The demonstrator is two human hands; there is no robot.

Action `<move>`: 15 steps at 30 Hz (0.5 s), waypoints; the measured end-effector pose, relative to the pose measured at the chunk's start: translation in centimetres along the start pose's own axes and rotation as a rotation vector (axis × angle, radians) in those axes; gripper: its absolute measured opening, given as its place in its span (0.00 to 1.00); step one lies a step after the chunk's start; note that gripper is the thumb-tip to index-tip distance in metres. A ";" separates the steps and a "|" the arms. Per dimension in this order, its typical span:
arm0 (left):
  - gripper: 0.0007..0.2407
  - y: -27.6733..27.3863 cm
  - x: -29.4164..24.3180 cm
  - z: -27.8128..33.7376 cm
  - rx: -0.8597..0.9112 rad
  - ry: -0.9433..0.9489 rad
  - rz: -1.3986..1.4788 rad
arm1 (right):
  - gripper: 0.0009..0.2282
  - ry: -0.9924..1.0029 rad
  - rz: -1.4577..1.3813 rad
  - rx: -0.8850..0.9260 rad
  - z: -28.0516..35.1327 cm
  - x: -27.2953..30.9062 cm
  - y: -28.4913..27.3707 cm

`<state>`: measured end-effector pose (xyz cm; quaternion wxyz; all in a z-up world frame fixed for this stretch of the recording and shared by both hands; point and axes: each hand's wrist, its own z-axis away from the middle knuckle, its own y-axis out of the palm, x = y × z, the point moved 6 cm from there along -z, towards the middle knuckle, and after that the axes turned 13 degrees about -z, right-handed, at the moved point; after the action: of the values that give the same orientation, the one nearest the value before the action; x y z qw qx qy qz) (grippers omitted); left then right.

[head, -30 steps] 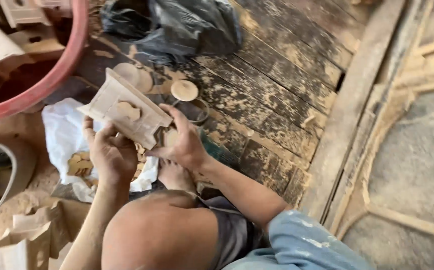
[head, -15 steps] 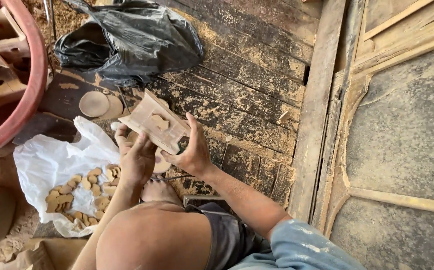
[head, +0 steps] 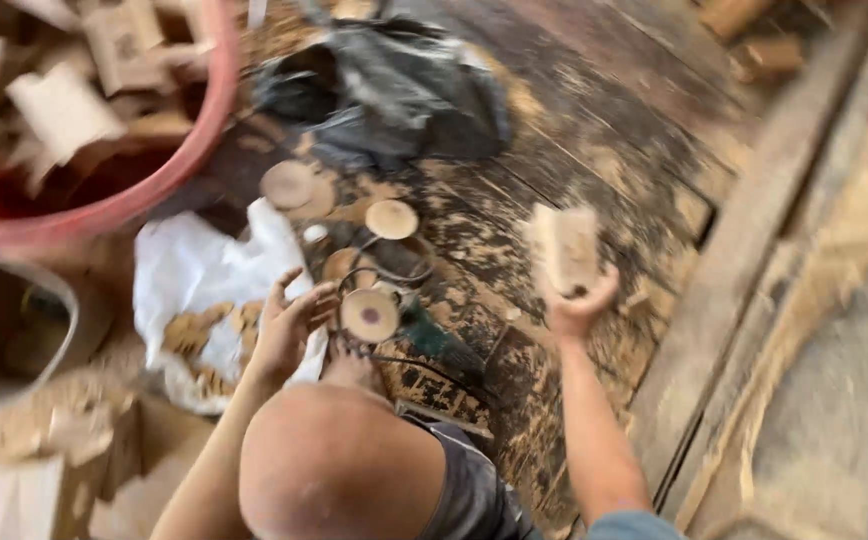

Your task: Applying glue to small wooden decorative pieces and attaching them to larger wooden frames in a workshop.

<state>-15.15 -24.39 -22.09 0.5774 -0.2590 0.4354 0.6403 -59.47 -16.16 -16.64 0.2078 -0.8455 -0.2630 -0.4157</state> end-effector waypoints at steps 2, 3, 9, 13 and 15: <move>0.27 -3.4 -0.6 2.0 -0.154 0.035 -0.035 | 0.48 0.070 -0.017 0.005 1.3 -8.0 -4.4; 0.28 -4.8 -1.0 2.7 -0.244 0.048 -0.106 | 0.48 0.146 0.009 -0.053 1.7 -12.0 -7.0; 0.17 -11.6 1.2 6.5 -0.667 -0.025 -0.004 | 0.44 0.698 0.296 -0.242 2.6 -8.8 -10.6; 0.18 -12.6 2.5 7.5 -0.736 -0.021 0.041 | 0.46 0.736 0.262 -0.214 3.8 -9.6 -11.0; 0.17 -13.0 3.0 7.5 -0.757 -0.003 0.083 | 0.52 0.827 0.377 -0.150 4.3 -10.2 -11.0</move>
<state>-1.95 -17.04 -24.32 0.4153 -0.4352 0.1774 0.7789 -68.99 -7.92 -25.87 0.3057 -0.6545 0.0311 -0.6908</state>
